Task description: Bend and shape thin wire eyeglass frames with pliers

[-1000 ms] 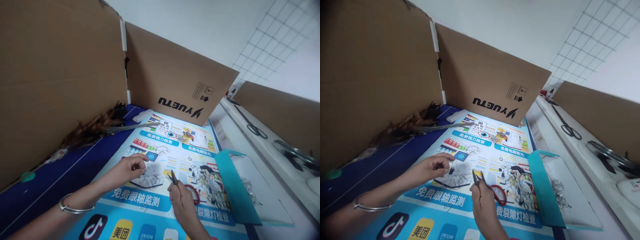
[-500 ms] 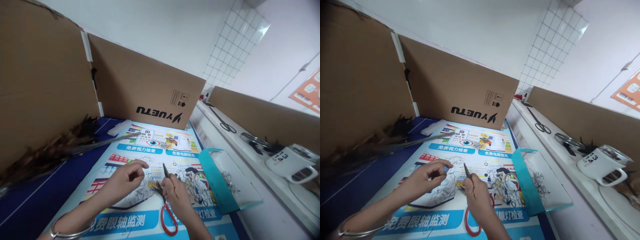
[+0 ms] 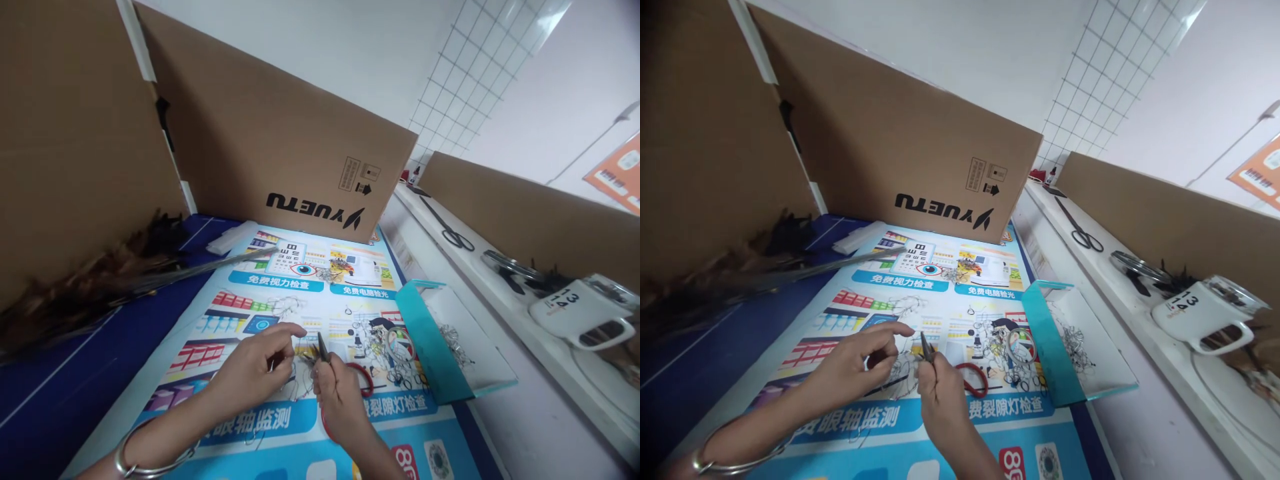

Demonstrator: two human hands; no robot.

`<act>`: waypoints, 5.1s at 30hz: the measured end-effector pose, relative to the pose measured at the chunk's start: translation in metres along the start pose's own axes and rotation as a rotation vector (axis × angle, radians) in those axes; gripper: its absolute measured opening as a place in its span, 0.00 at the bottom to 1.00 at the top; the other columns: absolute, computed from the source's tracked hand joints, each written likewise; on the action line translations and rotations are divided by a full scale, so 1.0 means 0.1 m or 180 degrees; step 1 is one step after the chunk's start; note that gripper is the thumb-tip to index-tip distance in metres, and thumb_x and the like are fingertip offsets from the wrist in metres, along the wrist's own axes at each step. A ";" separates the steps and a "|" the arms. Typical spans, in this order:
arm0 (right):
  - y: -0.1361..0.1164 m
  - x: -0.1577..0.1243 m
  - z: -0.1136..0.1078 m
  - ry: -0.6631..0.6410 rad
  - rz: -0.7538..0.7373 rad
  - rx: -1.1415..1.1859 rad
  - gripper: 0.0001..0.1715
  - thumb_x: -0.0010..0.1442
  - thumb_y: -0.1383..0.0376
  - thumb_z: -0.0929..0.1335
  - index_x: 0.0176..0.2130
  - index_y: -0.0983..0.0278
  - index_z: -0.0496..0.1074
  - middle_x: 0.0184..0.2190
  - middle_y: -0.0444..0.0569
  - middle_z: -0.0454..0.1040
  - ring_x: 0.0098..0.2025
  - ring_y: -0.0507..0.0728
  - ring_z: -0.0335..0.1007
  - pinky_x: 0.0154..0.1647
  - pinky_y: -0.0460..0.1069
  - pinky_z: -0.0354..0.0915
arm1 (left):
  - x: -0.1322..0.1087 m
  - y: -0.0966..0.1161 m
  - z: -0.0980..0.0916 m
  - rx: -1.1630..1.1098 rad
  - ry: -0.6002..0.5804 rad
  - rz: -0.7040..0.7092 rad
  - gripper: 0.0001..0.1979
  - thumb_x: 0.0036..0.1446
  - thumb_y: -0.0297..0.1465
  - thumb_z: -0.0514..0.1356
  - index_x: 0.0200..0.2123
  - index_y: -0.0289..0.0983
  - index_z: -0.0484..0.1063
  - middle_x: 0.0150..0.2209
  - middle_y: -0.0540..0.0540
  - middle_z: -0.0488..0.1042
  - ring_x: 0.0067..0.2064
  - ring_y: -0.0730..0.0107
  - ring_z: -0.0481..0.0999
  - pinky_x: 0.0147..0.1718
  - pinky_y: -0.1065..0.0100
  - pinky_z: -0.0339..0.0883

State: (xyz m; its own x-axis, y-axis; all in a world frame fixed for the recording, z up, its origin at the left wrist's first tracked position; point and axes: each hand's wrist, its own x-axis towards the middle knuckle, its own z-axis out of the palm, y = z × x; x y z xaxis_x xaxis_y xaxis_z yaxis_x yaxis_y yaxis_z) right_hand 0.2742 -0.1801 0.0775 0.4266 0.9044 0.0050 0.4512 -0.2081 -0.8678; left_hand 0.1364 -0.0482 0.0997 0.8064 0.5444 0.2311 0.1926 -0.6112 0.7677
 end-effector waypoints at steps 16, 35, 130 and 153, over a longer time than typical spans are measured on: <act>0.07 0.01 0.03 -0.0057 -0.0104 -0.0167 0.19 0.66 0.54 0.55 0.29 0.61 0.59 0.21 0.42 0.65 0.23 0.51 0.61 0.22 0.44 0.53 | 0.00 0.03 0.00 -0.0099 -0.0069 0.0174 0.08 0.52 0.21 0.50 0.24 0.38 0.58 0.31 0.49 0.71 0.29 0.72 0.65 0.28 0.70 0.58; -0.41 0.31 -0.41 -0.0072 -0.0289 -0.0797 0.19 0.66 0.56 0.55 0.31 0.63 0.65 0.22 0.42 0.67 0.23 0.51 0.62 0.23 0.44 0.52 | 0.28 0.19 -0.39 -0.0400 -0.0189 -0.0054 0.07 0.48 0.23 0.52 0.22 0.38 0.59 0.34 0.47 0.76 0.34 0.66 0.73 0.31 0.68 0.62; -0.18 0.58 -0.33 -0.0559 -0.0168 -0.0748 0.16 0.65 0.57 0.57 0.32 0.62 0.63 0.23 0.43 0.68 0.25 0.51 0.66 0.24 0.44 0.54 | 0.31 -0.51 0.01 0.0379 0.1085 0.1660 0.12 0.58 0.20 0.56 0.40 0.40 0.74 0.34 0.45 0.72 0.36 0.68 0.71 0.34 0.68 0.65; -0.15 0.60 -0.24 -0.0179 -0.0203 -0.1664 0.14 0.65 0.60 0.58 0.33 0.63 0.66 0.25 0.47 0.72 0.26 0.54 0.68 0.24 0.45 0.51 | 0.15 -0.50 0.05 -0.0185 0.0931 0.0637 0.08 0.59 0.26 0.56 0.40 0.39 0.72 0.39 0.44 0.77 0.42 0.63 0.75 0.43 0.65 0.68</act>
State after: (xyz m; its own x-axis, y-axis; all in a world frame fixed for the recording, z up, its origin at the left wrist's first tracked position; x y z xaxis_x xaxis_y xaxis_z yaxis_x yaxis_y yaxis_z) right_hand 0.3119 -0.1316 0.1032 0.3492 0.9370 0.0104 0.8117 -0.2969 -0.5029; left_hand 0.1416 -0.0123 0.0624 0.6292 0.5637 0.5351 0.0081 -0.6932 0.7207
